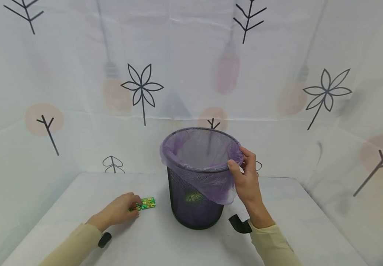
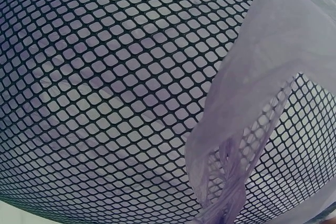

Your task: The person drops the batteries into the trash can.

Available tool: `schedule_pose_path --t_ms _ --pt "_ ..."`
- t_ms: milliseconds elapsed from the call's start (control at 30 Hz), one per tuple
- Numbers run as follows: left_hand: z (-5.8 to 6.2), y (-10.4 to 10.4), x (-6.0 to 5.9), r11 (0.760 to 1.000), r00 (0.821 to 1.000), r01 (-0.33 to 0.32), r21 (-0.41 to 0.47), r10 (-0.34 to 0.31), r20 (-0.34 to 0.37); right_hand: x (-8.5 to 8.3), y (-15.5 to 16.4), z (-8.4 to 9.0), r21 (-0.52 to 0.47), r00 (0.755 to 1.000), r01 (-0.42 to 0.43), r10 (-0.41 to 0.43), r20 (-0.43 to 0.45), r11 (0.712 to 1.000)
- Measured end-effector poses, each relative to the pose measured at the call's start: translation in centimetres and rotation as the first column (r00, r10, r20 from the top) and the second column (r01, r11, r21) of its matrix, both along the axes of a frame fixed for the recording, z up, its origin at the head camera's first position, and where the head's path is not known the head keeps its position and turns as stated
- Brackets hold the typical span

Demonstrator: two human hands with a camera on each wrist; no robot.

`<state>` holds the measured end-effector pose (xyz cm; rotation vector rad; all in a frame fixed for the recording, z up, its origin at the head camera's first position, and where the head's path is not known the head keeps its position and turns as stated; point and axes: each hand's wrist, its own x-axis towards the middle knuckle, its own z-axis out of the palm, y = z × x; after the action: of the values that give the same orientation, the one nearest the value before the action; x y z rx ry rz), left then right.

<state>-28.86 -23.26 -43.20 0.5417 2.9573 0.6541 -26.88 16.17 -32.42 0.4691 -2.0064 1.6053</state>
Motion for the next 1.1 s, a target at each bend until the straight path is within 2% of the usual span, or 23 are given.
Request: schedule_pose_path --t_ms 167,333,867,1100 --pt "0.0 -0.2 0.3 0.997 0.999 0.039 -0.061 -0.039 0.004 0.0 0.0 0.0 -0.003 1.0 0.001 -0.001 -0.001 1.0" --pt "0.0 -0.3 0.8 0.995 0.999 0.029 -0.091 -0.027 0.029 0.0 0.0 0.0 -0.009 1.0 -0.004 0.004 -0.003 1.0" --pt "0.6 -1.4 2.4 0.999 0.991 0.028 -0.047 -0.022 0.131 -0.1 0.0 -0.1 -0.003 1.0 0.004 -0.004 -0.016 1.0" --pt "0.5 -1.1 2.5 0.998 0.994 0.043 -0.044 -0.038 0.105 -0.1 0.0 -0.1 0.002 1.0 0.006 -0.006 -0.007 1.0"
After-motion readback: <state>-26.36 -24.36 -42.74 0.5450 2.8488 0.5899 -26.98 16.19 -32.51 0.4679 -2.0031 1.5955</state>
